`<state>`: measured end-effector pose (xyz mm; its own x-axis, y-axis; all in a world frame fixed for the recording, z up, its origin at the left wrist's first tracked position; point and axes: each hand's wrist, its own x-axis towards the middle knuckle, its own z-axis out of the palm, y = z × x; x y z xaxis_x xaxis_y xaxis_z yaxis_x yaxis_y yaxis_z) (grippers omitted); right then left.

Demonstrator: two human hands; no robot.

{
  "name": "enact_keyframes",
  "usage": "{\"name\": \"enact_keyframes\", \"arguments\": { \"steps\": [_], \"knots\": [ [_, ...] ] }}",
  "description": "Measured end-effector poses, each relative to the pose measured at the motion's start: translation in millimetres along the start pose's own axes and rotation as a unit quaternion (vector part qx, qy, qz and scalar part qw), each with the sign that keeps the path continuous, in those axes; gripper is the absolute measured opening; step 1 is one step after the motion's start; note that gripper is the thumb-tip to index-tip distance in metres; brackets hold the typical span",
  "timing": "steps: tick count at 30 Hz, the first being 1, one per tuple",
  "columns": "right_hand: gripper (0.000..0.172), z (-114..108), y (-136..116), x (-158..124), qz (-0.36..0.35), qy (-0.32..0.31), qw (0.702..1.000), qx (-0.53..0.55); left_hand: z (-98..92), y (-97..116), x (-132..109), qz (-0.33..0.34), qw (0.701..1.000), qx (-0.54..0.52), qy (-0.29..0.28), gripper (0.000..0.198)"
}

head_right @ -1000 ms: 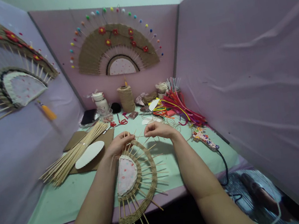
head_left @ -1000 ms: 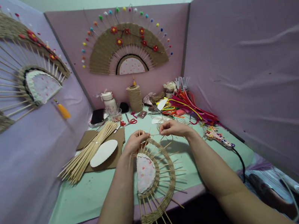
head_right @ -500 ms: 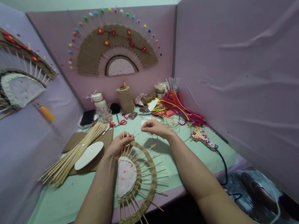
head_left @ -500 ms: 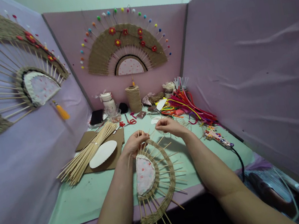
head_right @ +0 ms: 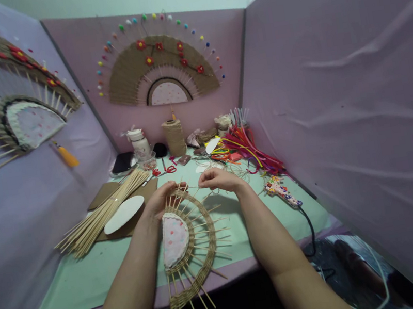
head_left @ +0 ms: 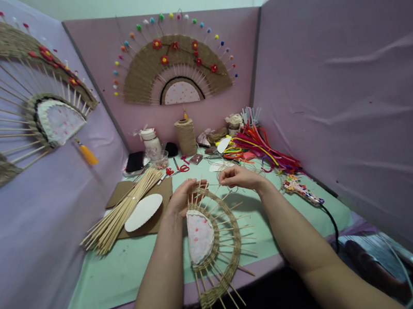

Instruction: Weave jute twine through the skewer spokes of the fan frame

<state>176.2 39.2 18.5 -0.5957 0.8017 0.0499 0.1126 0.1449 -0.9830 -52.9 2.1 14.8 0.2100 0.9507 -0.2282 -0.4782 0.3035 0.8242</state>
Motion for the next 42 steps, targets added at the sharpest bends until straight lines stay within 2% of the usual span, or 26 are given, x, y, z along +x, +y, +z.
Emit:
{"name": "enact_keyframes", "arguments": {
  "steps": [4, 8, 14, 17, 22, 28, 31, 36, 42],
  "knots": [
    [0.035, 0, -2, -1, 0.003, -0.034, 0.999, -0.037, 3.7, 1, -3, 0.006, 0.999, 0.023, 0.035, 0.017],
    [0.037, 0, -2, 0, 0.016, -0.063, 0.996, -0.067, 4.6, 1, -3, 0.01, 0.998, 0.004, 0.066, 0.016],
    [0.036, -1, -1, 0, 0.017, -0.071, 0.995, -0.075, -0.1, 0, 1, -0.016, 0.998, -0.056, 0.008, 0.015],
    [0.037, -2, -1, -1, 0.011, -0.059, 0.996, -0.07, 0.2, 0, 1, -0.009, 0.997, -0.074, 0.004, 0.013],
    [0.034, 0, -2, -2, 0.013, -0.033, 0.999, -0.035, -0.4, 1, 0, 0.017, 0.998, -0.062, 0.01, 0.015],
    [0.037, 1, -1, -2, 0.016, -0.034, 0.999, 0.004, -1.9, 1, -2, 0.049, 0.997, -0.058, -0.035, 0.018],
    [0.042, 1, 3, 0, 0.014, -0.041, 0.999, 0.025, -1.2, 2, -1, 0.041, 0.996, -0.082, -0.014, 0.015],
    [0.057, 2, 8, 3, -0.008, -0.069, 0.99, 0.125, 0.8, 5, 0, 0.033, 0.991, -0.131, 0.011, 0.019],
    [0.066, 7, 9, 5, -0.018, -0.098, 0.984, 0.145, 4.7, 11, -3, 0.056, 0.983, -0.176, 0.021, 0.028]
  ]
}}
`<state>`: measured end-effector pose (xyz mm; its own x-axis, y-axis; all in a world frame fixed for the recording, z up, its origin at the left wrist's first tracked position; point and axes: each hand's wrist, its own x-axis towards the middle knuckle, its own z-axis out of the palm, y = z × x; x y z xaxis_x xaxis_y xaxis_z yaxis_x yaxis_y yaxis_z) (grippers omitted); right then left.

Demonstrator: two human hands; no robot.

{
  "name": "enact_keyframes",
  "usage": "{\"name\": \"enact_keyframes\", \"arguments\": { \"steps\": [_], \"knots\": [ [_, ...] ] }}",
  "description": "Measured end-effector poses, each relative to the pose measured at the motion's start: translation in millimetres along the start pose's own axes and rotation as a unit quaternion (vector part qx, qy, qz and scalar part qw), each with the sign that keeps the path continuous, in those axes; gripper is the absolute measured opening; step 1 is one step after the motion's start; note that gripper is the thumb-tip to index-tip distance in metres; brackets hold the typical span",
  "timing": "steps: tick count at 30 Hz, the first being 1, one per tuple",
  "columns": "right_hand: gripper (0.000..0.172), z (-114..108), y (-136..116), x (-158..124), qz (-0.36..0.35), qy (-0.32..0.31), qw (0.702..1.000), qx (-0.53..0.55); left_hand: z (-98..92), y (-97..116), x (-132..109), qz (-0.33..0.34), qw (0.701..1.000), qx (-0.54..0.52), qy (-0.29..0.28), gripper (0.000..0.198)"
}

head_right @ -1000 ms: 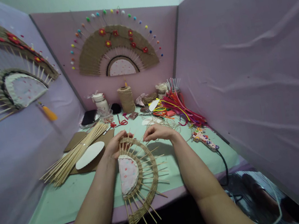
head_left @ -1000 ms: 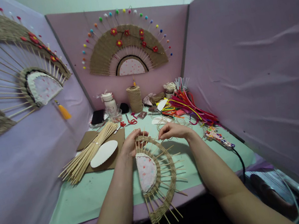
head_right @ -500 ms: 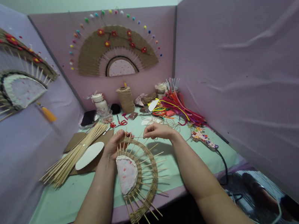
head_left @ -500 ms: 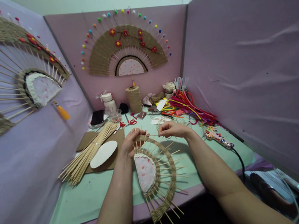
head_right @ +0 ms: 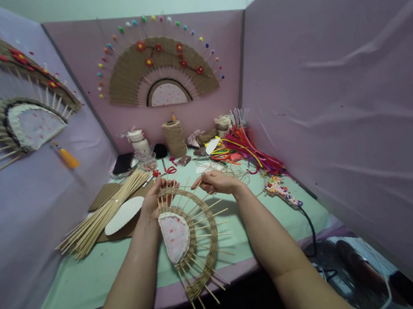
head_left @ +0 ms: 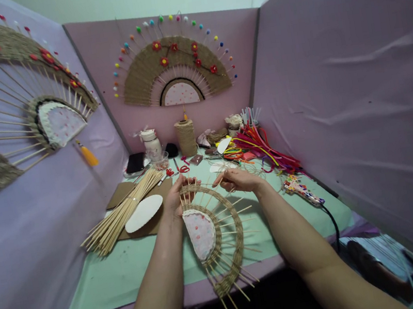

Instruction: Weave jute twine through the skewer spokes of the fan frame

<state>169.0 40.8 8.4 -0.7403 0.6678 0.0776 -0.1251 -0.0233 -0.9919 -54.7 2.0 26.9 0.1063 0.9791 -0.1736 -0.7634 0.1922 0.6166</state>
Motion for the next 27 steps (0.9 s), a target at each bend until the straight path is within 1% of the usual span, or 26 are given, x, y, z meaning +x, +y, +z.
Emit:
{"name": "enact_keyframes", "arguments": {
  "steps": [2, 5, 7, 9, 11, 16, 18, 22, 25, 27],
  "knots": [
    [0.066, 3, -1, 1, 0.009, -0.004, 1.0, 0.007, 0.9, 2, 0, 0.007, 0.999, -0.018, 0.026, 0.028],
    [0.055, 7, -3, 3, 0.034, 0.01, 0.999, 0.012, 1.9, 3, -1, 0.014, 0.998, -0.039, 0.056, 0.029],
    [0.046, 8, -4, 2, 0.048, 0.018, 0.999, 0.014, 2.9, 3, -2, 0.015, 0.997, -0.048, 0.054, 0.03],
    [0.042, 7, -3, 2, 0.054, 0.014, 0.998, 0.02, 4.1, 4, -3, 0.017, 0.997, -0.058, 0.047, 0.031],
    [0.042, 6, -1, 1, 0.047, 0.002, 0.998, 0.034, 4.9, 4, -3, 0.021, 0.996, -0.068, 0.051, 0.033],
    [0.053, 2, 3, 1, 0.023, -0.014, 0.997, 0.066, 3.2, 5, -3, 0.036, 0.994, -0.078, 0.063, 0.034],
    [0.05, 2, 3, 1, 0.036, -0.006, 0.998, 0.055, 1.9, 5, -2, 0.039, 0.995, -0.074, 0.062, 0.032],
    [0.042, 3, 1, 2, 0.078, 0.034, 0.996, 0.02, -0.4, 2, 1, 0.041, 0.995, -0.064, 0.07, 0.026],
    [0.04, 5, 0, 3, 0.09, 0.056, 0.994, 0.027, -3.7, 2, 3, 0.019, 0.996, -0.046, 0.071, 0.02],
    [0.038, 5, -2, 3, 0.09, 0.062, 0.994, 0.033, -6.9, 4, 3, -0.023, 0.999, -0.024, 0.038, 0.016]
  ]
}}
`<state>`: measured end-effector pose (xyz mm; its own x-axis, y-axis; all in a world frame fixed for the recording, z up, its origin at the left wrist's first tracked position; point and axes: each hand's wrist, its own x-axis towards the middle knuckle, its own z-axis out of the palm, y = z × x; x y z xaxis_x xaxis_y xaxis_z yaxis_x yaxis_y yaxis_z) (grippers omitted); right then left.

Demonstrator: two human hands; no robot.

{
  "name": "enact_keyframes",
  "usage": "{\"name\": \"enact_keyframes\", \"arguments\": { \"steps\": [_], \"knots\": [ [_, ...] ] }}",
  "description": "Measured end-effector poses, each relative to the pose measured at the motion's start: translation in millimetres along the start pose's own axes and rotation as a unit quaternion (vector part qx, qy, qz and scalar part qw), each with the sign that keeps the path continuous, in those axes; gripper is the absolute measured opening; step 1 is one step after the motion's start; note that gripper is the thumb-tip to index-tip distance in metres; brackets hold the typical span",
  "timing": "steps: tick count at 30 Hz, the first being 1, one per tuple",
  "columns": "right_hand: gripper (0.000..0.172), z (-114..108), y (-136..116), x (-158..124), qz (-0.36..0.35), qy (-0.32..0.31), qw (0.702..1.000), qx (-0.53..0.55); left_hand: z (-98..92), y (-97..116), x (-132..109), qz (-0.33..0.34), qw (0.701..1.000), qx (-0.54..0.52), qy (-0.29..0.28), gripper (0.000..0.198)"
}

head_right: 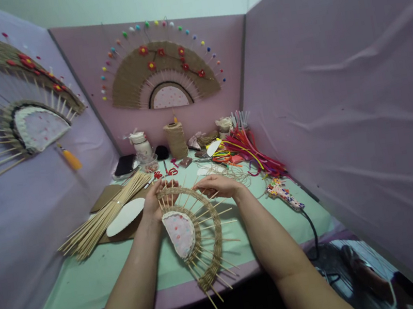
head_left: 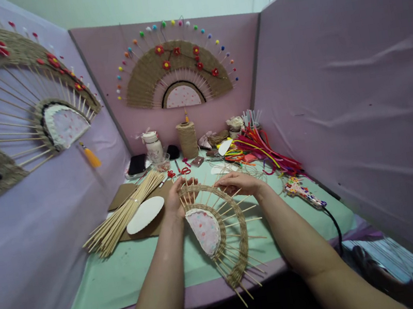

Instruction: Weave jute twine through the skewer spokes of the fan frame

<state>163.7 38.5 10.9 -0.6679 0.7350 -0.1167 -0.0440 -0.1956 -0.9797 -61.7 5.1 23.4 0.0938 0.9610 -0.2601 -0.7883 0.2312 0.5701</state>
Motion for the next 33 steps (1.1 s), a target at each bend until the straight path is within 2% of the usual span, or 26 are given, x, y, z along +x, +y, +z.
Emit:
{"name": "enact_keyframes", "arguments": {
  "steps": [2, 5, 9, 13, 17, 21, 25, 33],
  "knots": [
    [0.037, 0, -2, -2, -0.006, 0.005, 1.0, 0.005, -3.5, 2, -2, -0.051, 0.996, 0.021, -0.063, 0.021],
    [0.036, -3, -6, -6, -0.022, 0.012, 0.999, 0.019, -7.4, 1, -6, -0.098, 0.982, 0.036, -0.159, 0.042],
    [0.035, -5, -12, -12, -0.044, 0.021, 0.998, 0.048, -6.0, -10, -10, -0.104, 0.97, 0.059, -0.213, 0.047],
    [0.035, -4, -13, -11, -0.046, 0.027, 0.997, 0.053, 0.4, -20, -12, -0.069, 0.973, 0.087, -0.2, 0.047],
    [0.039, -7, -8, -7, -0.038, 0.028, 0.998, 0.042, 5.6, -19, -15, -0.058, 0.978, 0.101, -0.174, 0.044],
    [0.056, -13, -3, -6, -0.044, 0.017, 0.998, 0.036, 6.1, -12, -18, -0.051, 0.98, 0.092, -0.169, 0.041],
    [0.069, -15, -5, -9, -0.068, 0.001, 0.998, 0.015, 1.5, -9, -17, -0.039, 0.979, 0.067, -0.189, 0.035],
    [0.056, -16, -5, -3, -0.13, 0.085, 0.988, 0.021, 0.3, -2, -20, -0.009, 0.984, 0.062, -0.168, 0.022]
  ]
}}
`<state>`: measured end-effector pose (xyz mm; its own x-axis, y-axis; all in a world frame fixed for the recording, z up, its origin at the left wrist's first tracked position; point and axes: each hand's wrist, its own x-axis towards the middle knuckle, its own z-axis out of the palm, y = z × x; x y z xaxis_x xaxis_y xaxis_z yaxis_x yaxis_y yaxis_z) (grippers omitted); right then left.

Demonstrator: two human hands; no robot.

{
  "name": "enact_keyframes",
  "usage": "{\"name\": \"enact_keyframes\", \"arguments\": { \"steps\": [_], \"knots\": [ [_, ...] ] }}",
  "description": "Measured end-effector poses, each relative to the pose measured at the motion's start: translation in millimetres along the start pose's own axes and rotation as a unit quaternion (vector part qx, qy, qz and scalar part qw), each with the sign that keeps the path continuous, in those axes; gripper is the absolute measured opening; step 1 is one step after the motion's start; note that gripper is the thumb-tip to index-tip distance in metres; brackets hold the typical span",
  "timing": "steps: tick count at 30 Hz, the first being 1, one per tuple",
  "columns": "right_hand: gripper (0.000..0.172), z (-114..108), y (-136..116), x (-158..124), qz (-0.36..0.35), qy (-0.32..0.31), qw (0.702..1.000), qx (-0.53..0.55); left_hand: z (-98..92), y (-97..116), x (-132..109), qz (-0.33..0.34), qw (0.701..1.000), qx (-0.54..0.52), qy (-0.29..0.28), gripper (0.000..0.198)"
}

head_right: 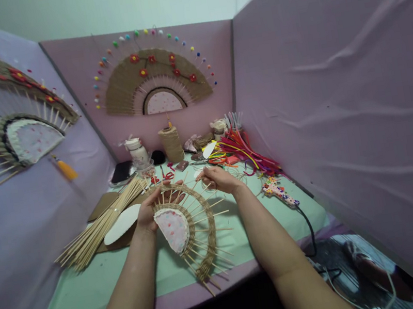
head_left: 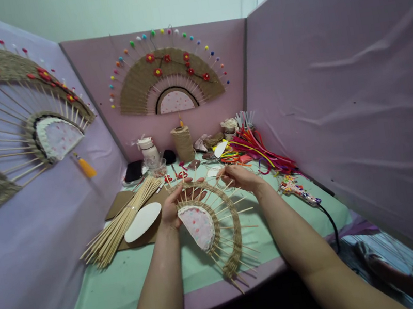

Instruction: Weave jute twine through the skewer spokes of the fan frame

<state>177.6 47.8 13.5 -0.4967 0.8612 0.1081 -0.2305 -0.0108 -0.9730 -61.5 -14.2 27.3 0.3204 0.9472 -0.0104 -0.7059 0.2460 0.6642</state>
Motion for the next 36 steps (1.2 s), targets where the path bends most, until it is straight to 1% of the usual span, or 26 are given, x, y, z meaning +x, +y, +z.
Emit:
{"name": "enact_keyframes", "arguments": {
  "steps": [4, 7, 9, 11, 14, 18, 21, 24, 27, 29, 32, 36],
  "knots": [
    [0.048, 3, -3, 4, -0.082, 0.092, 0.992, 0.016, -0.7, 2, 0, -0.005, 1.0, 0.007, 0.01, 0.022],
    [0.043, 4, -5, 3, -0.124, 0.117, 0.985, 0.033, -2.1, 3, 2, -0.007, 1.0, 0.014, 0.014, 0.023],
    [0.04, 3, -5, 2, -0.132, 0.105, 0.985, 0.04, -2.0, 3, 2, -0.004, 1.0, 0.017, 0.018, 0.022],
    [0.039, 3, -5, 0, -0.124, 0.083, 0.988, 0.043, -1.2, 5, 1, 0.004, 1.0, 0.016, 0.023, 0.022],
    [0.039, 3, -4, -1, -0.095, 0.06, 0.993, 0.038, -0.8, 7, 0, 0.024, 0.999, 0.011, 0.029, 0.022],
    [0.038, 7, -5, -2, -0.051, 0.054, 0.997, 0.023, -3.8, 10, 0, 0.049, 0.999, 0.001, 0.022, 0.022],
    [0.044, 11, -4, -1, -0.02, 0.032, 0.999, 0.017, -4.6, 11, 0, 0.068, 0.997, -0.012, 0.02, 0.022],
    [0.055, 12, -2, 0, 0.001, 0.002, 1.0, 0.005, -2.5, 11, 1, 0.092, 0.995, -0.021, 0.022, 0.022],
    [0.066, 10, 1, 0, 0.006, -0.012, 1.0, -0.008, -0.9, 10, 1, 0.1, 0.994, -0.028, 0.036, 0.022],
    [0.069, 9, 2, -1, 0.004, -0.012, 1.0, -0.014, -1.3, 10, 1, 0.103, 0.993, -0.035, 0.043, 0.023],
    [0.064, 10, 2, -2, 0.006, -0.014, 1.0, -0.018, -2.6, 9, 2, 0.112, 0.992, -0.043, 0.04, 0.025],
    [0.051, 14, -1, -3, 0.005, -0.012, 1.0, -0.025, -2.1, 7, 3, 0.126, 0.99, -0.043, 0.039, 0.022]
  ]
}}
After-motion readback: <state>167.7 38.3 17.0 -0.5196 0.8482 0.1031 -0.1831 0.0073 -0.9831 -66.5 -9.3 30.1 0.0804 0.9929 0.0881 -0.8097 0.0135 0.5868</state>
